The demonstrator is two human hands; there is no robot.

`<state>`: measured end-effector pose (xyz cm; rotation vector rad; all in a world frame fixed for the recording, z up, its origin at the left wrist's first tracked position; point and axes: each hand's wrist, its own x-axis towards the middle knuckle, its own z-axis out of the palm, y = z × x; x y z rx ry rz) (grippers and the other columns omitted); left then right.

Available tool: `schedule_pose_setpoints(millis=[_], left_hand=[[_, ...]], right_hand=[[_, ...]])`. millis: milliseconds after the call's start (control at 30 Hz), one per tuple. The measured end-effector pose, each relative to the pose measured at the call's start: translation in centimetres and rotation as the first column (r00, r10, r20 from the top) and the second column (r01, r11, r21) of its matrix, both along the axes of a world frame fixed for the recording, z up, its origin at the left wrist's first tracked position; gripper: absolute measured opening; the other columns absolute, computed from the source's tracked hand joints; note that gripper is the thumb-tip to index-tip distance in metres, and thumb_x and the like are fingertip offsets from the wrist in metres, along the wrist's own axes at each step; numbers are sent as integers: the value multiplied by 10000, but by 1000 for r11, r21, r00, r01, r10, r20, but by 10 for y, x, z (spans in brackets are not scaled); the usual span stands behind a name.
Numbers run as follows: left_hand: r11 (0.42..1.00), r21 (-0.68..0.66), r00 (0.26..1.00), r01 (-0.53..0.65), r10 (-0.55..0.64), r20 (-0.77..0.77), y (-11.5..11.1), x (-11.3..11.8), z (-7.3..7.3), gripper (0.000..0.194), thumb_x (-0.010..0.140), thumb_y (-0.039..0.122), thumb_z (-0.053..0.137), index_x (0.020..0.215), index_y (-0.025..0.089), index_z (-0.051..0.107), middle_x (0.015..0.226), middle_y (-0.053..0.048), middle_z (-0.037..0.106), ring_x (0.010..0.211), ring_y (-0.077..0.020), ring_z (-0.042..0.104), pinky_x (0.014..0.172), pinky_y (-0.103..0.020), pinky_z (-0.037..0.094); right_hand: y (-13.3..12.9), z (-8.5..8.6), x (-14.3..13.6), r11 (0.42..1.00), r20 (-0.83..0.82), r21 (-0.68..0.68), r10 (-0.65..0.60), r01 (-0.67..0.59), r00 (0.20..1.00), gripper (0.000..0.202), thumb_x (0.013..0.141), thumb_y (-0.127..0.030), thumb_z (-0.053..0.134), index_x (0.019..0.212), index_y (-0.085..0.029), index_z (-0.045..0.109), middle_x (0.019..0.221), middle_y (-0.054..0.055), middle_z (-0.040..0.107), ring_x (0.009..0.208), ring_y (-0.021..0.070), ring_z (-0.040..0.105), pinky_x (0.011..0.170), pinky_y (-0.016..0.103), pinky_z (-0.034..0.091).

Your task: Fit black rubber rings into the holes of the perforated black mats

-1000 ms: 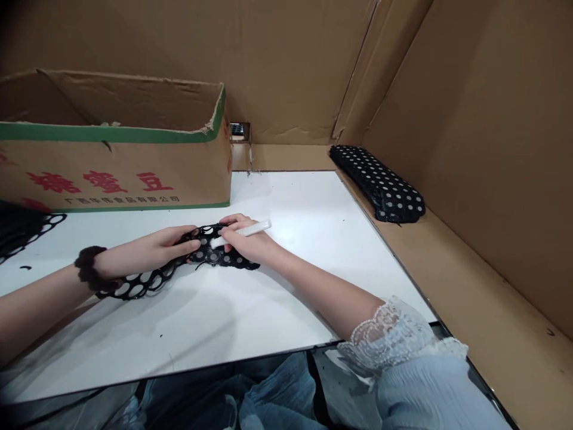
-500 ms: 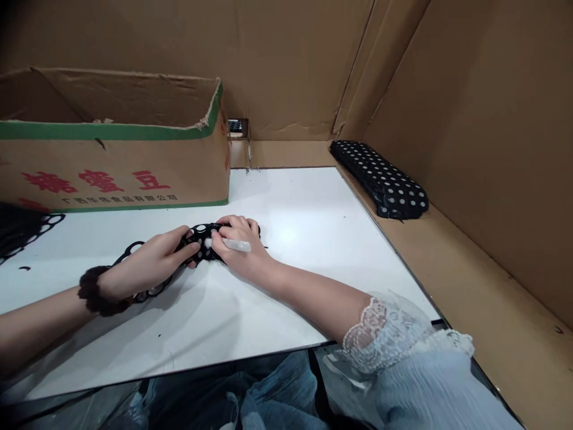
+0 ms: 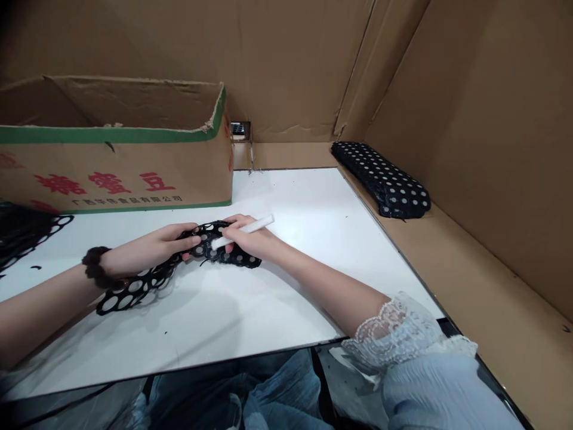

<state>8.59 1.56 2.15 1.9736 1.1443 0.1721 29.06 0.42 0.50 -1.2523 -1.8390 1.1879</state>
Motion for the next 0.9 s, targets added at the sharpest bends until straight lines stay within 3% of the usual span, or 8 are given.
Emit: schedule_pose_setpoints(millis=[167,300,400,700,900], left_hand=[[995,-14,994,102,-103,-28,1,-3,7,336,797,477,396,918,185,510,799,-10,549,706,-148,494,628,-226,395],[975,-49,970,217,-221,-104,4,-6,14,287,761,439,453,797,180,571,767,-8,578,680,-149,506,625,-227,394],[981,-54,969,186,-192,-156,5,-7,15,275,739,417,460,740,177,596,736,-14,592,651,-156,511,616,-240,392],[991,-61,986,116,-123,-113,3,-4,12,260,750,380,437,823,193,603,821,-3,627,708,-174,537,604,-237,386],[996,85,974,0,19,-224,-10,0,6,260,766,354,403,735,188,600,657,5,586,563,-143,481,527,-234,342]], right_hand=[[-5,2,-4,998,94,58,3,-9,996,322,773,-259,441,492,-184,579,1112,31,549,1128,223,413,962,386,342],[-9,4,-5,991,175,127,17,-40,984,313,785,-255,451,514,-195,596,1113,19,538,1122,225,405,1011,430,268],[-10,2,-5,987,212,148,27,-60,977,301,784,-259,456,528,-201,602,1130,15,521,1127,221,393,1021,441,233],[-10,1,-4,989,184,136,26,-52,983,276,767,-240,448,540,-201,599,1156,-6,489,1156,225,368,1014,416,236],[-15,-7,-12,960,268,276,-36,-41,963,298,798,-270,447,549,-198,597,1099,14,505,1098,210,372,972,419,244]])
